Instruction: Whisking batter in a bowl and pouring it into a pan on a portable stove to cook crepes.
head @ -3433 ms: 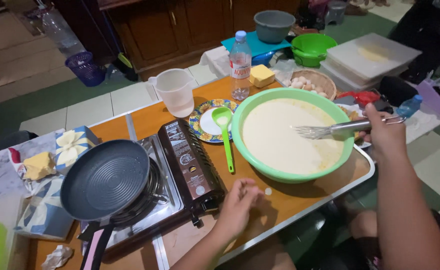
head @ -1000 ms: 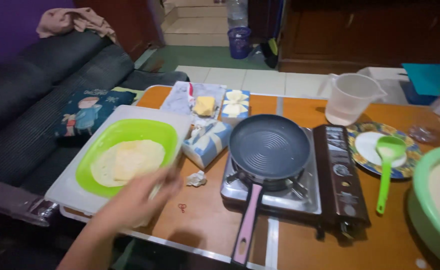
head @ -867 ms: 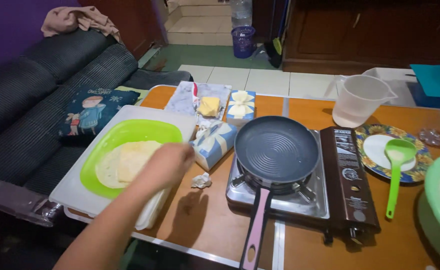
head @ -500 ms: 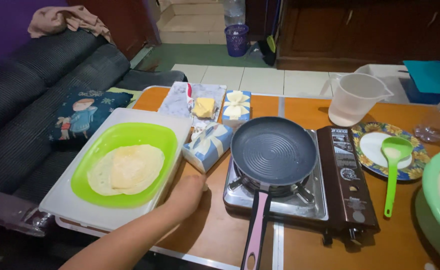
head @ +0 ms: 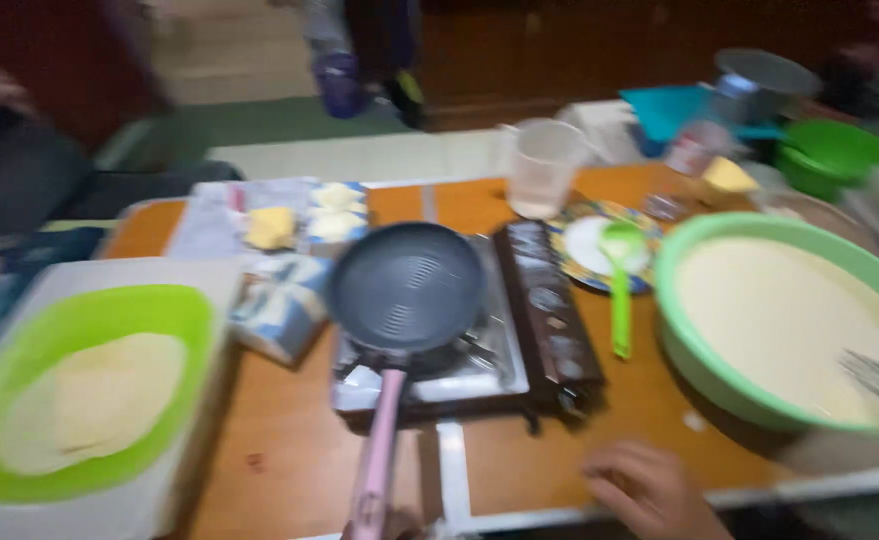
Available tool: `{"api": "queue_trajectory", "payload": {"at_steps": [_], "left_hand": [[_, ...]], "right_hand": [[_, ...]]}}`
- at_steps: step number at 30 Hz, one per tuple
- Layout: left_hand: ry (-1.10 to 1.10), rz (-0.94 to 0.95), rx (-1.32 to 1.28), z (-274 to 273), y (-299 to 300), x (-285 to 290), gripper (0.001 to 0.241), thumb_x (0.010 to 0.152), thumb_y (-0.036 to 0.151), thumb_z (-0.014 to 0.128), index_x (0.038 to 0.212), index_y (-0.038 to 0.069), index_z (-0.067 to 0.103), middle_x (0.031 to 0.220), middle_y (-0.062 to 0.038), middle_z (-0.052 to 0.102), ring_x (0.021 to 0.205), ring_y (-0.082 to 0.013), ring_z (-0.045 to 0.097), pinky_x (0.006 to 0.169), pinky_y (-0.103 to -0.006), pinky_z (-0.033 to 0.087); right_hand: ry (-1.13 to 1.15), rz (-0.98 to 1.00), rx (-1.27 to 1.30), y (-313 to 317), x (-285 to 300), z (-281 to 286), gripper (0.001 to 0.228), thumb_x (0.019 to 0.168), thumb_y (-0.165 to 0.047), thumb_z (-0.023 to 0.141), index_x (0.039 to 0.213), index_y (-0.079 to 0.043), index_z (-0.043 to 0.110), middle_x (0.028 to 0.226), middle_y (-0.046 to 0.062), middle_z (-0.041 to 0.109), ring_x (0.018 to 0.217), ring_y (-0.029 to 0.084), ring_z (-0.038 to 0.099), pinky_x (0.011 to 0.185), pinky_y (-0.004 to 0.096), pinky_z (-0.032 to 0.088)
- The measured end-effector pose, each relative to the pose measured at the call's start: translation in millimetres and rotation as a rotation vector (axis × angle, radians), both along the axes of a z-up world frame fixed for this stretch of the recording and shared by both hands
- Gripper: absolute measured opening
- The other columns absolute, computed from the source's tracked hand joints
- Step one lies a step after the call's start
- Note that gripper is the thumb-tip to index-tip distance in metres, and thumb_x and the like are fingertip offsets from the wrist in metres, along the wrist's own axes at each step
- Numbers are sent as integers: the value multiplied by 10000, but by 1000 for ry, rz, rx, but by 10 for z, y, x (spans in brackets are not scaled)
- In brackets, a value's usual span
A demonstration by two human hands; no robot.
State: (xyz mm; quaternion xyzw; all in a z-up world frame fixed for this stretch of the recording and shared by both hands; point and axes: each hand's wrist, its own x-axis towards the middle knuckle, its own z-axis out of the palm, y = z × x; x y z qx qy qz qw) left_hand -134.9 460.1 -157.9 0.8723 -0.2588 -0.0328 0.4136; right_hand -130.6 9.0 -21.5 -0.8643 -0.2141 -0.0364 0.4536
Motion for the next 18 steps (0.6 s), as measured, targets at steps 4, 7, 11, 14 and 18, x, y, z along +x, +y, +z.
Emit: {"api": "queue_trajectory", "payload": {"at_steps": [4,7,11,14,18], "left_hand": [[113,-119,-177,1346,-1482,356,183,881,131,749,1046,54,757,908,-122,761,827,-248,757,744,-370,581],[331,-54,-441,1684,-2381,389,123,909,82,706,1002,8,740,855,-99,764,768,-167,753,691,-314,603],[411,-109,-709,1423,-3275,476,130,926,1,663,1026,-39,735,921,-98,759,834,-114,707,753,-265,581],[652,-15,-670,1541,-3505,549,109,923,39,668,999,-4,733,895,-63,770,787,-96,723,730,-255,593],[619,-56,-480,1900,-3289,513,250,840,63,780,1015,34,605,835,-76,705,775,-145,685,724,-302,584]], "right_hand": [[-64,-19,-19,182,-64,677,390,840,-233,809,1157,-13,755,1080,126,789,976,274,731,824,369,579],[-151,-123,75,-46,-250,419,414,855,-158,785,1218,31,724,1220,179,768,1077,307,723,914,388,535],[-6,-705,219,-388,-359,158,278,871,-100,740,1134,-21,783,1065,105,832,917,194,800,825,302,602],[109,-970,180,-509,-314,244,249,873,-118,771,1112,-60,812,962,93,850,799,222,797,743,316,611],[-282,-962,-186,-733,-199,203,219,846,-114,768,1062,-94,796,1055,69,791,910,206,775,818,308,597]]}}
